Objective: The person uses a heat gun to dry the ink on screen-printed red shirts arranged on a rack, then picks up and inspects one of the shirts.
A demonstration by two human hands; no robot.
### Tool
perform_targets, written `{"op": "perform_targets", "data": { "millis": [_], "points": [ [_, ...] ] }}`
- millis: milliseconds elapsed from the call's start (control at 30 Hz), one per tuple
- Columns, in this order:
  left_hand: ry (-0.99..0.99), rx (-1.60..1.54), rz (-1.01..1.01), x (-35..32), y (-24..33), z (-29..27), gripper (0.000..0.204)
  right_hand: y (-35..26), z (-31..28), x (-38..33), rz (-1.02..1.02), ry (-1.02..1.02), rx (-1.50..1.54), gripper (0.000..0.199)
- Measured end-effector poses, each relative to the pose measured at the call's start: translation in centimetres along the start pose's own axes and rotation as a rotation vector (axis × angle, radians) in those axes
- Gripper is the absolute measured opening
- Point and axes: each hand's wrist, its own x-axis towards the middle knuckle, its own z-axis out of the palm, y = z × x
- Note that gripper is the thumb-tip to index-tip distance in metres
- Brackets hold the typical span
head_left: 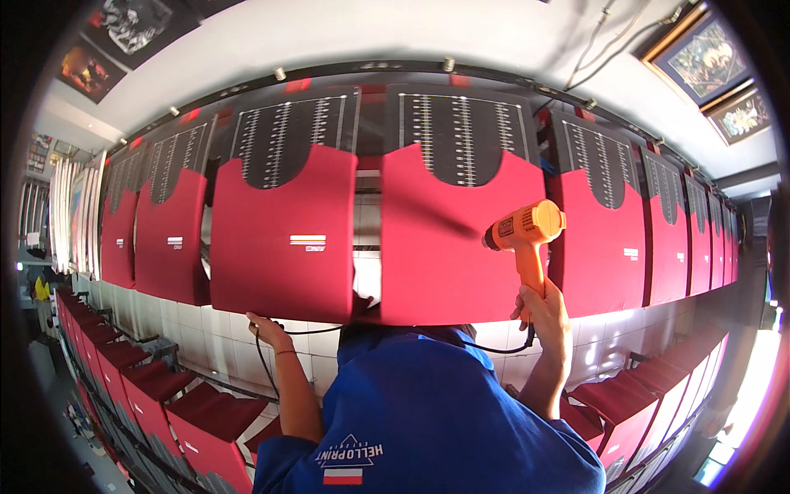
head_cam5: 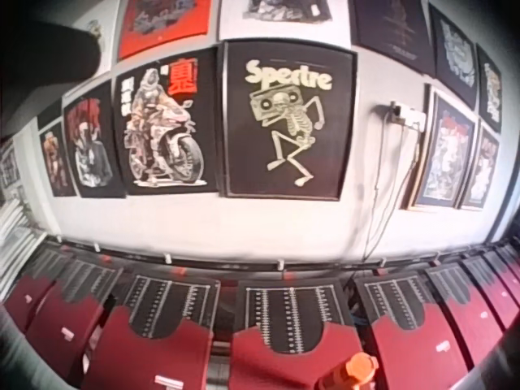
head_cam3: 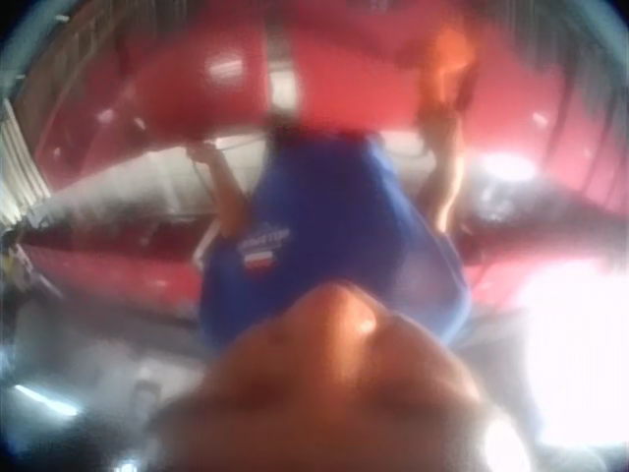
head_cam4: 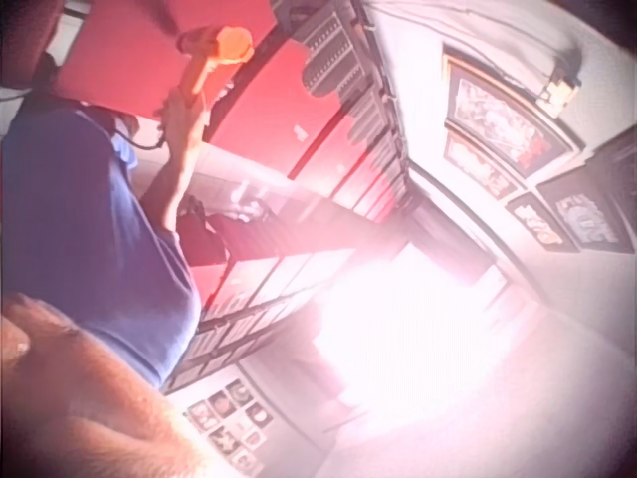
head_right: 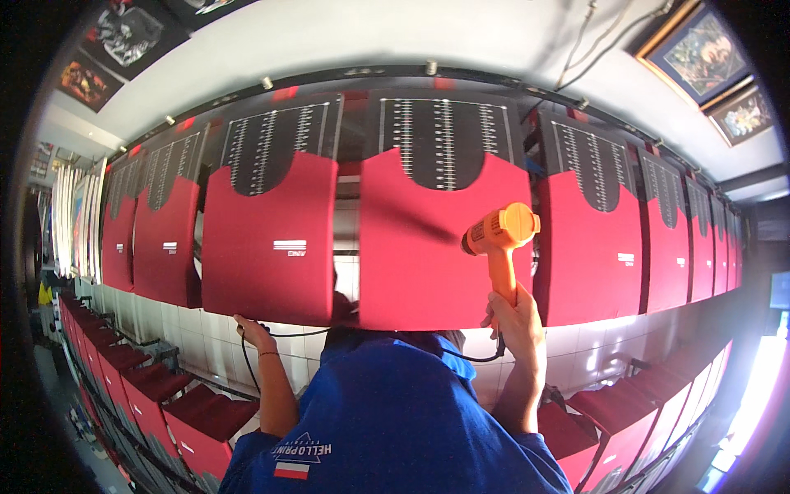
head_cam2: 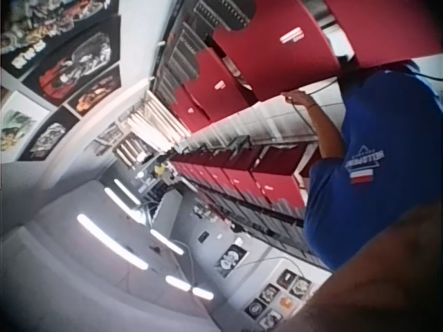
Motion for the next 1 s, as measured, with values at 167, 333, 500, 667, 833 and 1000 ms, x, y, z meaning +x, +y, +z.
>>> {"op": "perform_targets", "data": {
  "millis": [167, 333, 500, 667, 833, 1000],
  "points": [
    [0.097, -0.012, -0.012, 13.2, 2.1, -3.1, 0.067, -0.8, 11.9, -1.6, -0.054, -0.128, -0.083, 0.016],
    [0.093, -0.072, -0.066, 29.5, 3.9, -7.9, 0.070, -4.1, 25.7, -2.7, -0.014, -0.477, -0.047, 0.019],
    [-0.134, -0.336, -0.119, 35.1, 9.7, -6.8, 0.074, -5.4, 34.3, -4.1, -0.032, -0.393, -0.182, 0.020],
    [-0.079, -0.390, -0.024, 36.0, 10.1, -4.7, 0.074, -6.6, 36.9, -5.2, -0.039, -0.287, -0.152, 0.018],
    [-0.081, -0.412, 0.056, 36.1, 9.6, -4.7, 0.069, -6.3, 37.9, -5.5, -0.018, -0.289, -0.180, 0.017],
    [-0.086, -0.373, 0.009, 35.7, 10.3, -4.9, 0.066, -5.7, 39.0, -5.8, -0.040, -0.247, -0.215, 0.018]
  ]
}}
